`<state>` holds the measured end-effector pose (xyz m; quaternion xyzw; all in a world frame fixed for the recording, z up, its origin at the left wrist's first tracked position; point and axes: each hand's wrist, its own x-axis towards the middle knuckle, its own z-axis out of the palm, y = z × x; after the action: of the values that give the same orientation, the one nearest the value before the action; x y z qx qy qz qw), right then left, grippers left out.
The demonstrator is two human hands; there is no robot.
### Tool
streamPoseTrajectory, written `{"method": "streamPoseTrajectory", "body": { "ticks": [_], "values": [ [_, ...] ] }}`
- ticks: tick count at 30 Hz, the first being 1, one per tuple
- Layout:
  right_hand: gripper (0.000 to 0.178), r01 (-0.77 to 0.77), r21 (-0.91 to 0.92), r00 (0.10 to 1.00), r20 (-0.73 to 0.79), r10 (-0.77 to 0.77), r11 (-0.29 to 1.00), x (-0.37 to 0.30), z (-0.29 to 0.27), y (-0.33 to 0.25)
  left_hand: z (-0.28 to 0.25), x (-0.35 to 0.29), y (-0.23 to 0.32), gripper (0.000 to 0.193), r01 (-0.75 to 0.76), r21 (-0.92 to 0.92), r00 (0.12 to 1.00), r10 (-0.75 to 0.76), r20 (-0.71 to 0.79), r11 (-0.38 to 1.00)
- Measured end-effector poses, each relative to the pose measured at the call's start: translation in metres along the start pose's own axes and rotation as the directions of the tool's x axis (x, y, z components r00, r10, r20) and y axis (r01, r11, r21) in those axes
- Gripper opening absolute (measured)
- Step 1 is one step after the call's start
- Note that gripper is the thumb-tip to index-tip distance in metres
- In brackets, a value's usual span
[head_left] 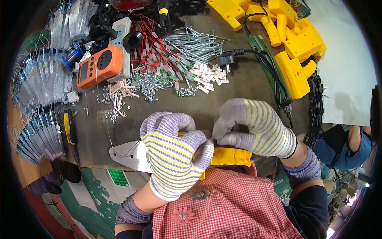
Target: Assembling a yellow plastic housing for an electronic device, involving soldering wires and screwdriving.
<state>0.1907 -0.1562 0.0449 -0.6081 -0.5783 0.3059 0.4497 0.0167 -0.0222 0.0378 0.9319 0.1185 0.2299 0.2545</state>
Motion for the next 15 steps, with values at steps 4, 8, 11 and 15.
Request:
{"method": "streamPoseTrajectory", "body": {
  "ticks": [4, 8, 11, 15],
  "values": [
    [0.017, -0.037, -0.080, 0.999, -0.003, 0.037, 0.996, 0.002, 0.001, -0.001, -0.001, -0.001, 0.001, 0.019, -0.003, 0.002, 1.000, 0.003, -0.003, 1.000],
    [0.018, -0.255, 0.032, 0.959, -0.120, 0.257, 0.966, -0.008, -0.007, -0.007, 0.001, -0.001, 0.001, 0.020, 0.004, -0.005, 1.000, -0.004, -0.009, 1.000],
    [0.021, -0.225, -0.049, 0.969, -0.120, 0.218, 0.973, -0.008, -0.008, -0.008, -0.001, 0.005, 0.013, 0.016, 0.112, -0.014, 0.991, -0.112, -0.067, 0.994],
    [0.018, -0.143, -0.075, 0.981, -0.142, 0.131, 0.987, -0.007, -0.003, -0.008, -0.004, 0.005, 0.004, 0.049, -0.060, 0.095, 0.995, 0.051, 0.091, 0.994]
  ]
}}
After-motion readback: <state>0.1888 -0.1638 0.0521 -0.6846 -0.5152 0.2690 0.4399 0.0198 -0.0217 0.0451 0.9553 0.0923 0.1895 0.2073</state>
